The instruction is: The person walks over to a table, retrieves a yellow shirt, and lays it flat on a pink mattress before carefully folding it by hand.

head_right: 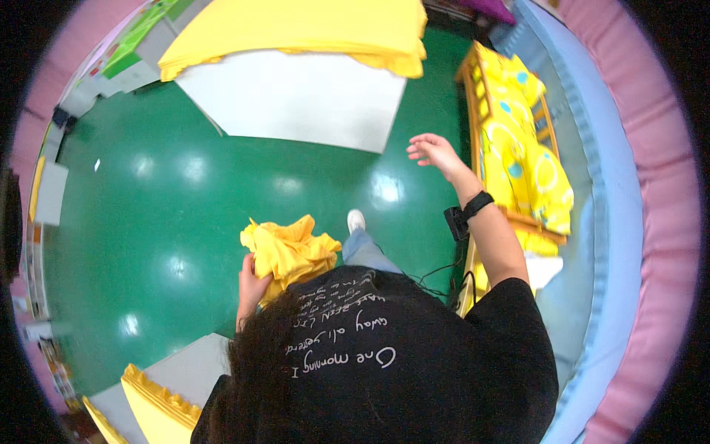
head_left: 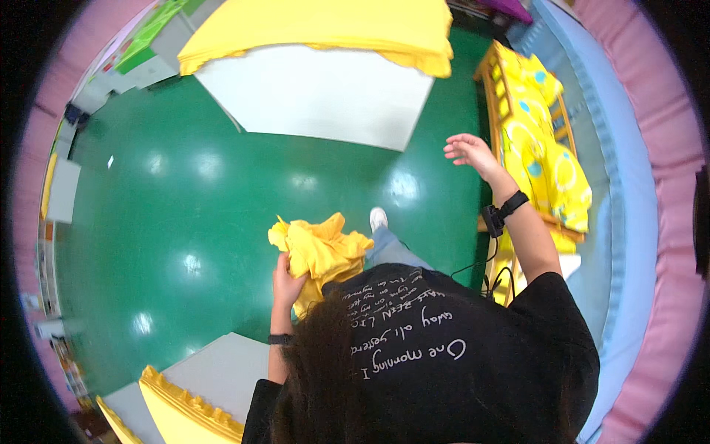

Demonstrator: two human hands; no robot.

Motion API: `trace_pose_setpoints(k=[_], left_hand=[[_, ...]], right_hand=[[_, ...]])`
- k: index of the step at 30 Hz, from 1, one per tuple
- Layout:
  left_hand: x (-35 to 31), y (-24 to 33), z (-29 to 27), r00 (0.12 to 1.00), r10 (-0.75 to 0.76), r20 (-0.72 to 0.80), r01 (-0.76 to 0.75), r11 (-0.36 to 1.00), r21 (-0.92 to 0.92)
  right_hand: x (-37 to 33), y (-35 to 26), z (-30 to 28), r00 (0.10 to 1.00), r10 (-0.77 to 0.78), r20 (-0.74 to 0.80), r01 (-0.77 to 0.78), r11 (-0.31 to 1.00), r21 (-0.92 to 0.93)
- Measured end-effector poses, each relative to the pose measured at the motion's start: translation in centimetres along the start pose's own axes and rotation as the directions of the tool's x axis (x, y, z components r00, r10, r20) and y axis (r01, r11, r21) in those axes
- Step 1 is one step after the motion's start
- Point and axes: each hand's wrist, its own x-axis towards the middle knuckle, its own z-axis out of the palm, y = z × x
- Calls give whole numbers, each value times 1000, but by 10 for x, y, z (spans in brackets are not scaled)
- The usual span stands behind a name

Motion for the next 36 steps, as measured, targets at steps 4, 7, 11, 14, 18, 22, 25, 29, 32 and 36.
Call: trace_pose_setpoints(k=[4,7,11,14,18,22,25,29,32,36], left_hand=[[25,-3,36,986,-103,-132,102,995,-13],[49,-1,53,957,-207,-203,213,977,10],[97,43,49,940,-268,-211,302,941,152],[129,59,47,928,-294,-227,352,891,285],[146,55,39,909,-338,-242,392,892,226],[169,49,34,902,-333,-275,391,899,196],[200,68,14,889,-369,-272,424,887,183],[238,46,-4,915,-305,-263,356,918,173],[271,28,-21,943,-240,-231,278,949,147],[328,20,-57,968,-201,-150,223,964,147]], right_hand=[[141,18,-31,997,82,2,-82,997,-8],[251,31,-37,984,176,2,-167,929,332],[377,42,-52,963,255,-85,-154,782,604],[429,28,-33,935,322,-148,-139,717,683],[463,28,-26,867,493,-73,-13,169,986],[469,42,-6,946,323,-27,-1,88,996],[453,25,17,989,115,-93,77,134,988],[434,0,46,985,53,-162,153,143,978],[416,-35,66,949,-162,-271,291,116,950],[415,-54,77,942,-135,-307,313,23,950]])
